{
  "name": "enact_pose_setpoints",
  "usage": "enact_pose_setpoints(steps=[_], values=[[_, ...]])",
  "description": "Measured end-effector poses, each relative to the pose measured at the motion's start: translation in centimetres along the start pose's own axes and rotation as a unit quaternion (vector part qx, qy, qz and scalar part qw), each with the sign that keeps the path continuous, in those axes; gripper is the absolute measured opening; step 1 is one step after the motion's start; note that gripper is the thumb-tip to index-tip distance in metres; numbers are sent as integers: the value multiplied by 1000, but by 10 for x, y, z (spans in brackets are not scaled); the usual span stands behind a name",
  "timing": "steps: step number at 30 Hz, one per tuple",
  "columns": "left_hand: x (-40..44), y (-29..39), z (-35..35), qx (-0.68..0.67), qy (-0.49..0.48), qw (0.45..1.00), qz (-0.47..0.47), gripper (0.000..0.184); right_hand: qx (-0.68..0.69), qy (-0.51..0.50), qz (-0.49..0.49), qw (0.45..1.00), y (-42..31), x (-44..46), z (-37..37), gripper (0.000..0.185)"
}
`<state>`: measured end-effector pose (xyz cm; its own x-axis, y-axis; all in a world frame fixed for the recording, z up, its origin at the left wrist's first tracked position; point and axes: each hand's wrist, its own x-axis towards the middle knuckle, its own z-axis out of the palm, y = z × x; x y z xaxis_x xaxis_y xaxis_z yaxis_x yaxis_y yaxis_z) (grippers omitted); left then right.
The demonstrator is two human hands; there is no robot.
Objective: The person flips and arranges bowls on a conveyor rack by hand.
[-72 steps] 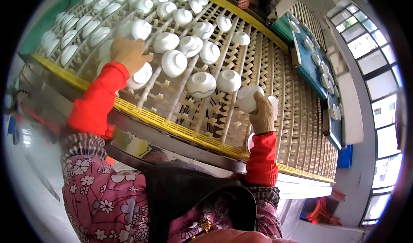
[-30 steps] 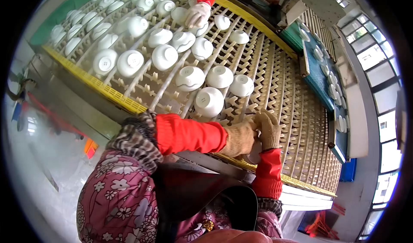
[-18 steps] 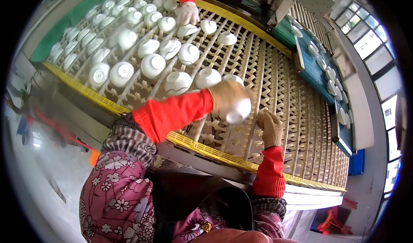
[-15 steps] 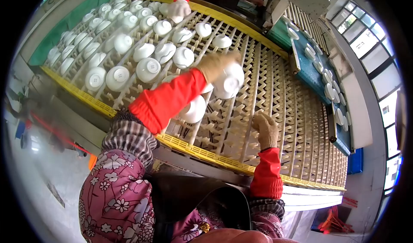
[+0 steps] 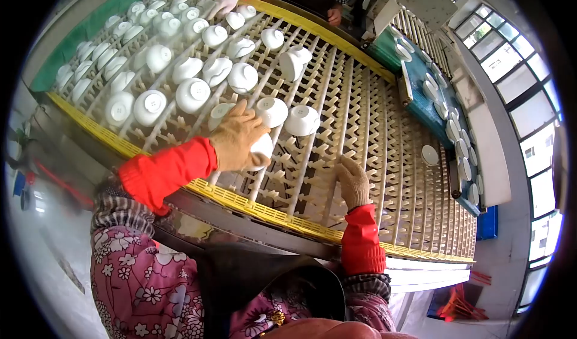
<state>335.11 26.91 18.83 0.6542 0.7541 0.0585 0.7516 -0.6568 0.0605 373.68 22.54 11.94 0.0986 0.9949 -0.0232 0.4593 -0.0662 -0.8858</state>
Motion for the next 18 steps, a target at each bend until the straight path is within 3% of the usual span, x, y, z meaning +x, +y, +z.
enact_pose_setpoints(steps=[3, 7, 11, 15, 18], values=[[-3, 3, 19, 33, 111, 993, 4, 95, -31, -16, -10, 999, -8, -1, -4, 33], [14, 25, -4, 7, -35, 997, -69, 85, -53, -38, -15, 998, -15, -3, -12, 37], [16, 42, 19, 76, 39, 994, -65, 80, -88, -71, 6, 994, -21, -7, -23, 39], [27, 46, 3, 10, 11, 997, -72, 73, -29, -80, -41, 996, 11, 0, -20, 38], [53, 40, 8, -5, 53, 993, -107, 69, -140, -79, -58, 985, 3, -4, -21, 36]])
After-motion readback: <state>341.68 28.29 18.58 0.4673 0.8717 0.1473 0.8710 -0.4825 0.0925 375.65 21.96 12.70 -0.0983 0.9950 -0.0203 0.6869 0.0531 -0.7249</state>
